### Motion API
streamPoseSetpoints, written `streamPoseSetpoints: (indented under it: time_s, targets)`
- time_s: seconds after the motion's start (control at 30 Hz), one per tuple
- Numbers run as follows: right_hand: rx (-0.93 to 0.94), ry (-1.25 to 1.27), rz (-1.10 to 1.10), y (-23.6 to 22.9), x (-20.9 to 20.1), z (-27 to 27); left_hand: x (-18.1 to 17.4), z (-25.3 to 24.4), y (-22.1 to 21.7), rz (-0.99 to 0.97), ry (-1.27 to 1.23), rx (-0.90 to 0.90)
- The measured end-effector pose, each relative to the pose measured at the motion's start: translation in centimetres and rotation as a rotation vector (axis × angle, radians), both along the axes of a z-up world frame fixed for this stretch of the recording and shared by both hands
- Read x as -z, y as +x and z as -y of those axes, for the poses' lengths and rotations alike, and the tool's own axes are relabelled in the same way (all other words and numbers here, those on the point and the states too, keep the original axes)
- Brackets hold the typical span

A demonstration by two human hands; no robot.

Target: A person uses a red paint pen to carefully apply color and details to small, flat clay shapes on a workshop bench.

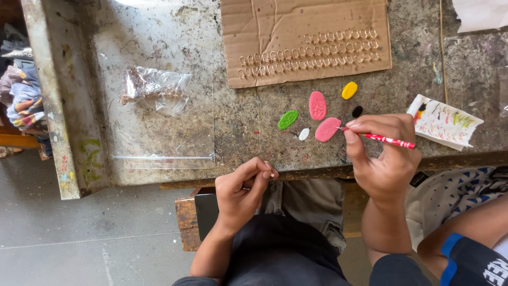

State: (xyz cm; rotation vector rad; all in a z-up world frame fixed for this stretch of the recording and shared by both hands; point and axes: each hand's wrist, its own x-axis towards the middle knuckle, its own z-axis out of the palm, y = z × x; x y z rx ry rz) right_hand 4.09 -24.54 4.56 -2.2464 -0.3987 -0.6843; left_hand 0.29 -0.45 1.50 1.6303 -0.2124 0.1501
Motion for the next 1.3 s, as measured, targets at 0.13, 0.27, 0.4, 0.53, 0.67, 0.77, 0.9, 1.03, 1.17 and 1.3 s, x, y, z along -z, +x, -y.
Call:
streamPoseSetpoints:
  time_s: [0.13,0.27,0.4,0.53,0.67,0.77,0.9,1.03,1.17,1.3]
  targets:
    - [-0.018,-0.049,-0.026,1.0,-0.7,-0.4,-0.1,-0.2,-0.1,-0.046,0.036,-0.004]
    - [0.025,-0.046,0.0,1.5,-0.6,-0.4,-0.4,-0.4,-0.1,-0.073,0.063,0.018]
    - [-0.024,-0.02,-0.037,1.0,-0.7,-1.6,-0.9,-0.6,0.1,-0.08,0.103,0.035]
    - [-0.005,0.002,-0.033,0.6,0.0,-2.1,-1.5,-0.6,0.2,-0.081,0.085,0.03]
    - [0.016,0.04,-0.021,0.8,0.2,-2.1,-1.7,-0.5,0.3,-0.122,0.067,0.035]
    - [0.07,0.067,-0.005,0.9,0.1,-2.1,-1.5,-0.5,0.2,-0.106,0.048,0.031]
    - [0.172,0.111,0.018,0.7,0.4,-1.4,-0.9,-0.6,0.2,-0.063,0.06,0.023]
    - [0.25,0.072,0.018,0.2,0.3,-0.9,-0.6,-0.4,0.3,-0.022,0.058,0.01]
    - [0.173,0.099,0.014,0.1,0.4,-0.4,-0.6,-0.4,0.4,-0.017,0.084,0.003]
    - [0.109,0.061,0.009,0.5,0.5,-0.5,-1.1,-0.4,0.3,-0.034,0.065,-0.001]
